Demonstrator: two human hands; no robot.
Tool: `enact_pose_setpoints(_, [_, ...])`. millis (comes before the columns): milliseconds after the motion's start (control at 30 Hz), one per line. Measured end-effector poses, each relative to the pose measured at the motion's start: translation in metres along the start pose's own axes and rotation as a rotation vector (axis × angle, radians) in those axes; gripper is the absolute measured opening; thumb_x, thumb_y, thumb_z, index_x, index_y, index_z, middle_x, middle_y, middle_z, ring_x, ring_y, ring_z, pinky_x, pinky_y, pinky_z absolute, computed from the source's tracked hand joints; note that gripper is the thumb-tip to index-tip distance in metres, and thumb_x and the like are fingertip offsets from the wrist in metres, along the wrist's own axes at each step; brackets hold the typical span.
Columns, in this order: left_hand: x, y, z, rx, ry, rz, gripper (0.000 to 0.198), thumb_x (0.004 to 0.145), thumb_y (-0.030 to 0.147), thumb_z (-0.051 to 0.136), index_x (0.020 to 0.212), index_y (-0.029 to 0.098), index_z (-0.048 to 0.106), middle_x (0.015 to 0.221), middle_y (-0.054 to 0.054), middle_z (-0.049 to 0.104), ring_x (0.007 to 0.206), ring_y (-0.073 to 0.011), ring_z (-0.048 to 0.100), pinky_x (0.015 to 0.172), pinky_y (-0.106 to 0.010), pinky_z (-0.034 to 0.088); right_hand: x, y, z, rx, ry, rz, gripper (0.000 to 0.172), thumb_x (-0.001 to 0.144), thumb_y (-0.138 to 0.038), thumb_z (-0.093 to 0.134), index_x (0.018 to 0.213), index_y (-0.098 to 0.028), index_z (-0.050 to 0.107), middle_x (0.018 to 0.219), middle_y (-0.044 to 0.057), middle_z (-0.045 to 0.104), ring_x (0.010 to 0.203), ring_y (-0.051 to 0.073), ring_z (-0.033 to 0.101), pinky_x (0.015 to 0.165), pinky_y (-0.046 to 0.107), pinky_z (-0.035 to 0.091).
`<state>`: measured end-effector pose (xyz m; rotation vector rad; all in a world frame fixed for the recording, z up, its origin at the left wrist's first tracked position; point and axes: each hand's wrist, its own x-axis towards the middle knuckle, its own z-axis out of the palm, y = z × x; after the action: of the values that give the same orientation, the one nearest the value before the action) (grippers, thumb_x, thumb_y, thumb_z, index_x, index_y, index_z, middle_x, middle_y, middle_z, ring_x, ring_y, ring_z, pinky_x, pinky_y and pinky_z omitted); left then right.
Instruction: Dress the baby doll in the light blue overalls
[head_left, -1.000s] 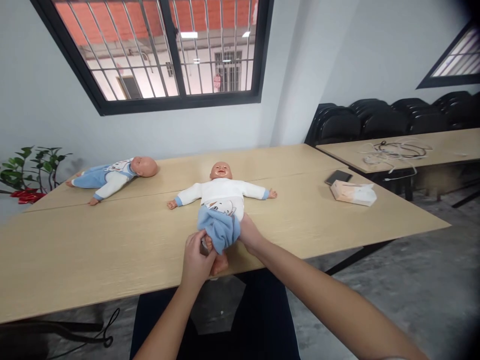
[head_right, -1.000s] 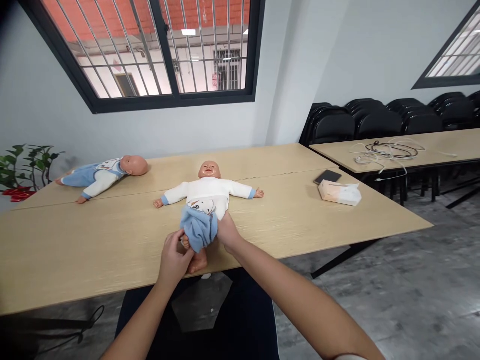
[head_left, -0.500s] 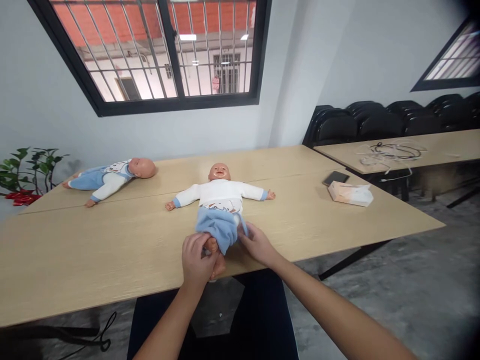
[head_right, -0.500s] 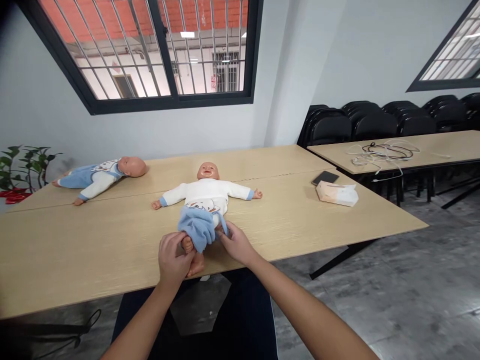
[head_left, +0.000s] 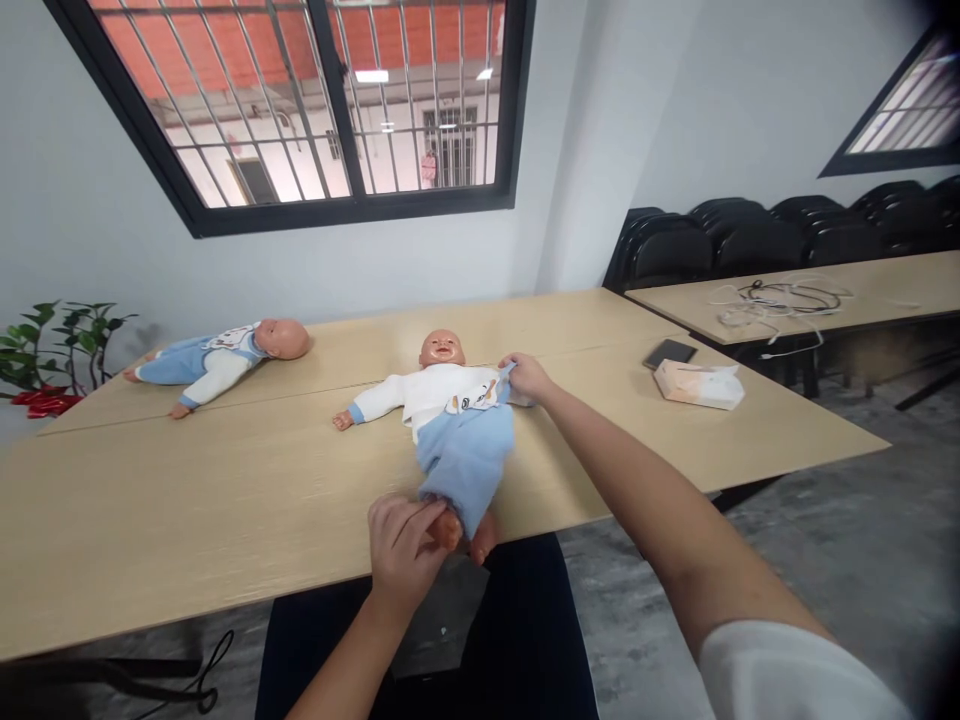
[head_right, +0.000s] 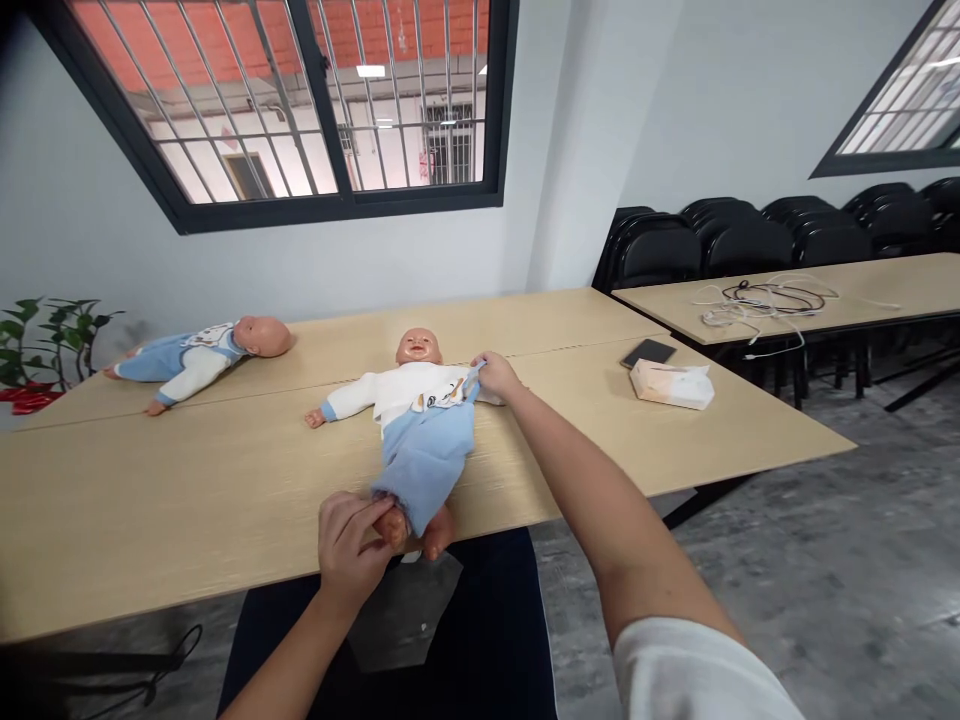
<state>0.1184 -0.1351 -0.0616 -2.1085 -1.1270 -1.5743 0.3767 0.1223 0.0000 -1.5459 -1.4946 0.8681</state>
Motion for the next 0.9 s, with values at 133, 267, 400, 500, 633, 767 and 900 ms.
enact_pose_setpoints(133, [0.005, 0.007, 0.003, -0.039, 0.064, -0.146, 0.029, 0.083, 0.016, 0.077, 0.108, 0.019, 0.062, 0.091, -0.005, 0.064, 0.086, -0.021, 0.059, 0.08, -0.038, 0.05, -0.017, -0.002, 0.01, 0.084, -0.068, 0.097, 0.046, 0.077, -0.022, 0.068, 0.12, -0.01, 0.061, 0.082, 0.008, 0.069, 0.072, 0.019, 0.063, 0.073, 0.034, 0.052])
enact_pose_setpoints(267, [0.01, 0.008, 0.006, -0.087, 0.086, -0.297, 0.03, 0.082, 0.019, 0.078, 0.107, 0.02, 0.061, 0.094, -0.003, 0.062, 0.088, -0.0202, 0.061, 0.079, -0.035, 0.052, -0.088, 0.02, 0.018, 0.276, 0.377, 0.018, 0.05, 0.088, -0.037, 0.056, 0.134, -0.018, 0.052, 0.129, 0.015, 0.061, 0.116, 0.024, 0.061, 0.1, 0.036, 0.05])
enact_pose_setpoints(400, [0.014, 0.009, 0.011, -0.125, 0.082, -0.306, 0.031, 0.081, 0.021, 0.08, 0.105, 0.02, 0.06, 0.1, -0.004, 0.063, 0.094, -0.021, 0.062, 0.084, -0.037, 0.052, -0.159, 0.033, 0.03, 0.43, -0.051, -0.055, 0.043, 0.092, -0.053, 0.057, 0.12, -0.021, 0.062, 0.121, 0.01, 0.068, 0.114, 0.027, 0.061, 0.1, 0.042, 0.05])
enact_pose_setpoints(500, [0.016, 0.011, 0.011, -0.121, 0.072, -0.277, 0.03, 0.081, 0.021, 0.079, 0.104, 0.021, 0.061, 0.103, -0.005, 0.064, 0.098, -0.0223, 0.062, 0.087, -0.039, 0.052, -0.17, 0.029, 0.033, 0.457, -0.31, -0.073, 0.038, 0.088, -0.049, 0.066, 0.115, -0.022, 0.064, 0.116, 0.008, 0.071, 0.109, 0.025, 0.064, 0.098, 0.04, 0.051])
enact_pose_setpoints(633, [0.019, 0.014, 0.006, -0.101, 0.058, -0.245, 0.029, 0.081, 0.02, 0.08, 0.104, 0.021, 0.062, 0.102, -0.005, 0.065, 0.096, -0.0221, 0.062, 0.086, -0.04, 0.052, -0.127, 0.03, 0.017, 0.276, -0.186, -0.127, 0.027, 0.089, -0.042, 0.061, 0.103, -0.019, 0.064, 0.103, 0.006, 0.07, 0.096, 0.023, 0.062, 0.093, 0.038, 0.049])
enact_pose_setpoints(767, [0.022, 0.02, 0.002, -0.066, 0.068, -0.195, 0.033, 0.079, 0.019, 0.082, 0.105, 0.021, 0.062, 0.098, -0.005, 0.065, 0.093, -0.0214, 0.063, 0.084, -0.038, 0.053, -0.072, 0.031, 0.011, 0.049, -0.044, -0.099, 0.013, 0.081, -0.029, 0.059, 0.089, -0.018, 0.06, 0.083, 0.001, 0.062, 0.082, 0.019, 0.056, 0.084, 0.033, 0.047])
enact_pose_setpoints(900, [0.021, 0.027, 0.008, -0.053, 0.057, -0.189, 0.03, 0.081, 0.02, 0.081, 0.104, 0.021, 0.062, 0.097, -0.005, 0.065, 0.091, -0.0217, 0.063, 0.082, -0.038, 0.053, -0.059, 0.02, 0.021, 0.157, -0.196, -0.052, 0.019, 0.077, -0.026, 0.061, 0.094, -0.018, 0.06, 0.089, 0.003, 0.065, 0.086, 0.02, 0.058, 0.081, 0.031, 0.048])
